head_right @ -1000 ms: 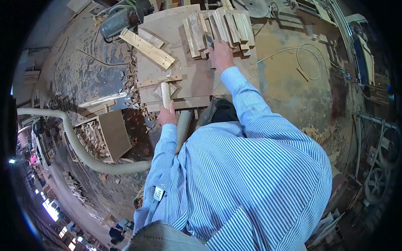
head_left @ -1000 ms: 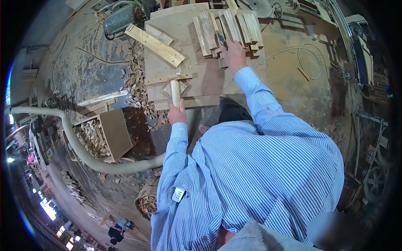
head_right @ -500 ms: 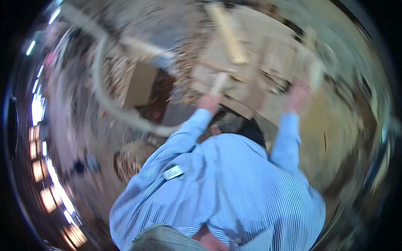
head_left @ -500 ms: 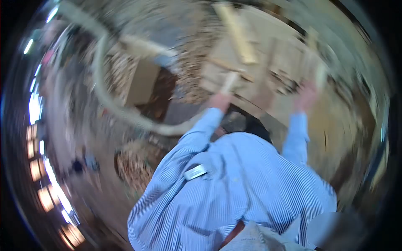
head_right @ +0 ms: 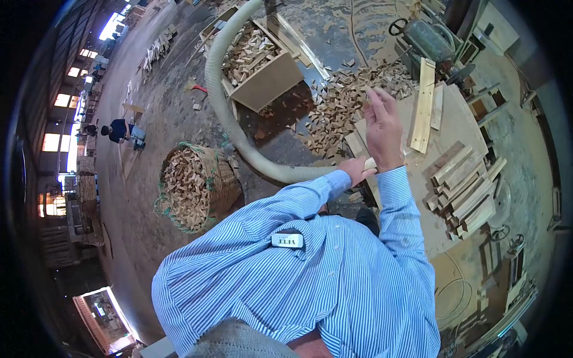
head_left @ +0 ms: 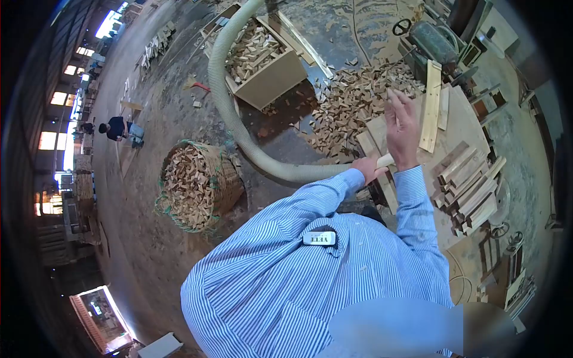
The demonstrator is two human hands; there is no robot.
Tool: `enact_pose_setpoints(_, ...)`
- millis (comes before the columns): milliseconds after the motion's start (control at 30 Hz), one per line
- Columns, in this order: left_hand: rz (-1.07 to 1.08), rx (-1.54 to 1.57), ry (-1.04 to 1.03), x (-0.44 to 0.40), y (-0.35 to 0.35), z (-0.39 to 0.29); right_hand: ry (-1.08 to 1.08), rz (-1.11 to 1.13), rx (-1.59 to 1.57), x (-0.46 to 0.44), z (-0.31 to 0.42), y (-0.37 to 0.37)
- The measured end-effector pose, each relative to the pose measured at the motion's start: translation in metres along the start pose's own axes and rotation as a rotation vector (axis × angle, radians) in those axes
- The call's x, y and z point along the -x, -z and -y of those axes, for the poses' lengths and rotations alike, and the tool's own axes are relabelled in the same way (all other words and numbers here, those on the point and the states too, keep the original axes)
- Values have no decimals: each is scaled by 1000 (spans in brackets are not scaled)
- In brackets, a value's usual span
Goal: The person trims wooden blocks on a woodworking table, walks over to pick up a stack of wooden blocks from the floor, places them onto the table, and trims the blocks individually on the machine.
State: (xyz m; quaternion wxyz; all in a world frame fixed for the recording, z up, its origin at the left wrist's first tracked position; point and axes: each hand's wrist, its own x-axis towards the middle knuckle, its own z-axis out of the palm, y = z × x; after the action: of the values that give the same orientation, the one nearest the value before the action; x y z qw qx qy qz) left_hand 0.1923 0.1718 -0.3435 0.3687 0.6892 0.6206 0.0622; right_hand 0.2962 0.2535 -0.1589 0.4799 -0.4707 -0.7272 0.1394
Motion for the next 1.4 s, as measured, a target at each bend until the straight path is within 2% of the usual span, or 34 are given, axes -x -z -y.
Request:
enact_pose_setpoints(33,15,1,11,1,-3,2,-97,46,-67,3,11,-3)
enact_pose_setpoints(67,-31,35,41,-1,-7,3,-95,53,-66,7,-2,-3)
enact_pose_setpoints(133,-32,35,70,0,-8,13,-264,65,-54,30,-39,3)
enact_pose_setpoints(233,12,188,59,-14,-18,17,-408,-66,-74,56,-98,37)
enact_pose_setpoints(267,163,136,241,-16,-7,6,-431,-91,59,64,-125,53)
enact_pose_setpoints(300,178,42,287,-17,1,-7,-452,-107,187,73,-152,69)
enact_pose_setpoints(333,-14,-55,15,-21,-16,13,-513,-163,289,80,-171,85)
enact_pose_setpoints(500,-38,-126,1,-20,-2,2,-634,-243,548,83,-231,134)
enact_pose_setpoints(567,-58,-112,-14,-11,-9,-4,-690,44,683,77,-238,138)
enact_pose_setpoints(633,-74,-111,-3,-12,-6,-2,-650,25,617,71,-253,124)
enact_pose_setpoints(700,-66,-133,22,-14,-6,0,-697,144,523,58,-269,107)
enact_pose_setpoints(800,-74,-169,19,-15,-10,4,-772,174,522,39,-301,75)
enact_pose_setpoints(900,-54,-155,54,-14,-7,0,-758,60,517,34,-338,35)
enact_pose_setpoints(933,-76,-139,28,-13,-7,0,-758,58,512,23,-331,30)
enact_pose_setpoints(967,-76,-143,30,-14,-7,0,-782,149,560,14,-324,26)
enact_pose_setpoints(1000,-64,-151,25,-14,-8,2,-805,243,608,8,-314,27)
enact_pose_setpoints(1033,-53,-159,21,-15,-9,4,-804,246,605,5,-306,31)
enact_pose_setpoints(1100,-66,-165,17,-14,-10,6,-881,161,504,1,-298,33)
enact_pose_setpoints(1233,-46,-153,49,-13,-6,2,-819,148,374,2,-310,51)
enact_pose_setpoints(1333,-51,-155,71,-11,-4,-3,-756,95,541,-8,-316,59)
enact_pose_setpoints(1400,-27,-159,92,-10,-1,-4,-673,167,690,-9,-313,65)
